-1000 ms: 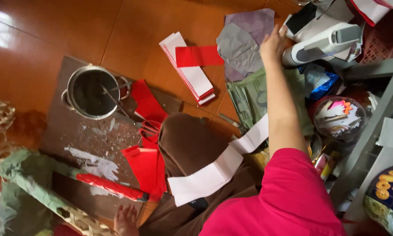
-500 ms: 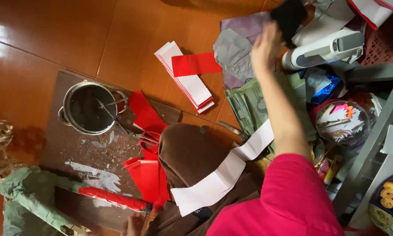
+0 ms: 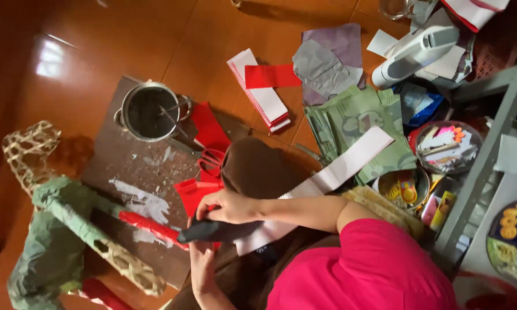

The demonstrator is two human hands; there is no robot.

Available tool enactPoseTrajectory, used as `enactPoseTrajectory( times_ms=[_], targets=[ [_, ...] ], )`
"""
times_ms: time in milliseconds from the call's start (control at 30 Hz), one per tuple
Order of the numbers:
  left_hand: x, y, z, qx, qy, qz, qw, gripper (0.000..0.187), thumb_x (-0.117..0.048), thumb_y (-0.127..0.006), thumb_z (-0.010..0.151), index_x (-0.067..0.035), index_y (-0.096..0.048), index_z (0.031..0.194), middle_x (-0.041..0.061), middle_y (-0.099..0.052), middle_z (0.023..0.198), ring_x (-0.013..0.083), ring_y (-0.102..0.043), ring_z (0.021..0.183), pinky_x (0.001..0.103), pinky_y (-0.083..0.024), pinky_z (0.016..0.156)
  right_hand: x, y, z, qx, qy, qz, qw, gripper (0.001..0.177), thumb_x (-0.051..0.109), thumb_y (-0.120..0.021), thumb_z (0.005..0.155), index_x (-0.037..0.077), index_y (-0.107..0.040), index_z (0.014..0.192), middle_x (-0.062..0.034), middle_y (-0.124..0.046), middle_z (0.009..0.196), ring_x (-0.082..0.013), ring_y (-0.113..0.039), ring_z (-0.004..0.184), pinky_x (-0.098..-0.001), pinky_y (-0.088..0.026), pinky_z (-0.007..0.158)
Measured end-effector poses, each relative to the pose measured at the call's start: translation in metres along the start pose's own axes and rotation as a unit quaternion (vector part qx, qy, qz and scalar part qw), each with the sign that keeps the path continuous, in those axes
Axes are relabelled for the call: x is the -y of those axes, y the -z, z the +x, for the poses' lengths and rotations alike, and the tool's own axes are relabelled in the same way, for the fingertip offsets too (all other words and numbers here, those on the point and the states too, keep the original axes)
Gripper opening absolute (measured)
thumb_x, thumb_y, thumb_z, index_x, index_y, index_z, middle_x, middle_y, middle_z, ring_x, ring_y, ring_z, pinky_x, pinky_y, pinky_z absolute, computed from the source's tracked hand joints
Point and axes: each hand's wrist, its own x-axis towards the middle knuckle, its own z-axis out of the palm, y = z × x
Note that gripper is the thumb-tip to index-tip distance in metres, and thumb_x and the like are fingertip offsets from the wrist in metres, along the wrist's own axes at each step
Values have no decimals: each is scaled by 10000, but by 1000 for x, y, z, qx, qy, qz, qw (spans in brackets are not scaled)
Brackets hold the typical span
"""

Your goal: Decorating a giraffe-shaped paper craft by applying colored paper strips with glue

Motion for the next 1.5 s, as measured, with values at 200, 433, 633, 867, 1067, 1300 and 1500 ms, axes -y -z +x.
enactPoseTrajectory(
  times_ms=[200, 433, 633, 867, 1067, 1300, 1500],
  targets=[
    [107, 102, -30, -67, -33, -173, 982, 658, -127, -767, 941, 11, -533, 1540, 210, -666, 1427, 332, -669, 1199, 456, -505, 1085, -95, -46, 17, -48, 0, -10, 999, 194, 8, -619, 944, 30, -769, 1064, -19, -773, 976, -105, -658, 857, -239, -528, 809],
    [78, 56, -32, -186, -45, -152, 970, 373, -188, -611, 1107, 85, -673, 1352, 180, -762, 1181, 198, -712, 954, 274, -559, 803, -67, -74, -14, 15, 34, -364, 931, 646, 498, -730, 963, 55, -655, 1427, -159, -589, 1512, -386, -607, 1321, -466, -501, 1106],
    [107, 74, -14, -274, -62, -190, 941, 245, -192, -733, 1088, 20, -762, 1208, 231, -787, 996, 288, -791, 869, 500, -673, 770, -123, -63, -4, 78, -130, -298, 942, 958, 420, -821, 935, 275, -287, 1717, -198, -738, 1331, -427, -704, 1265, -569, -574, 1073],
    [112, 95, -1, -303, -37, -205, 930, 332, -264, -750, 1073, 59, -737, 1147, 246, -745, 855, 342, -793, 731, 525, -676, 630, -183, -16, 14, -85, -157, -234, 956, 227, 234, -822, 910, 207, -860, 1133, -31, -821, 911, -154, -749, 835, -338, -609, 724],
    [119, 111, -8, -343, -12, -231, 910, 358, -229, -807, 1035, 59, -725, 1232, 264, -751, 932, 366, -788, 789, 560, -659, 693, -166, -23, 14, -135, -271, 11, 953, 196, 169, -879, 923, 36, -816, 1054, -84, -763, 742, -174, -711, 530, -270, -576, 445],
    [146, 119, -22, -307, 76, -403, 859, 326, -273, -770, 1065, -57, -725, 1304, 188, -801, 1076, 334, -822, 925, 554, -688, 829, -164, -46, 8, -86, -251, -19, 964, 249, 136, -894, 908, -4, -770, 1072, -95, -714, 727, -147, -678, 490, -286, -550, 380],
    [139, 117, -25, -259, 49, -547, 794, 431, -359, -739, 1074, -6, -724, 1322, 257, -781, 1236, 414, -788, 1115, 655, -627, 960, -154, -39, 19, -47, -177, -85, 979, 356, 122, -869, 951, 92, -760, 1288, -21, -713, 958, -111, -662, 760, -244, -617, 566]
  ],
)
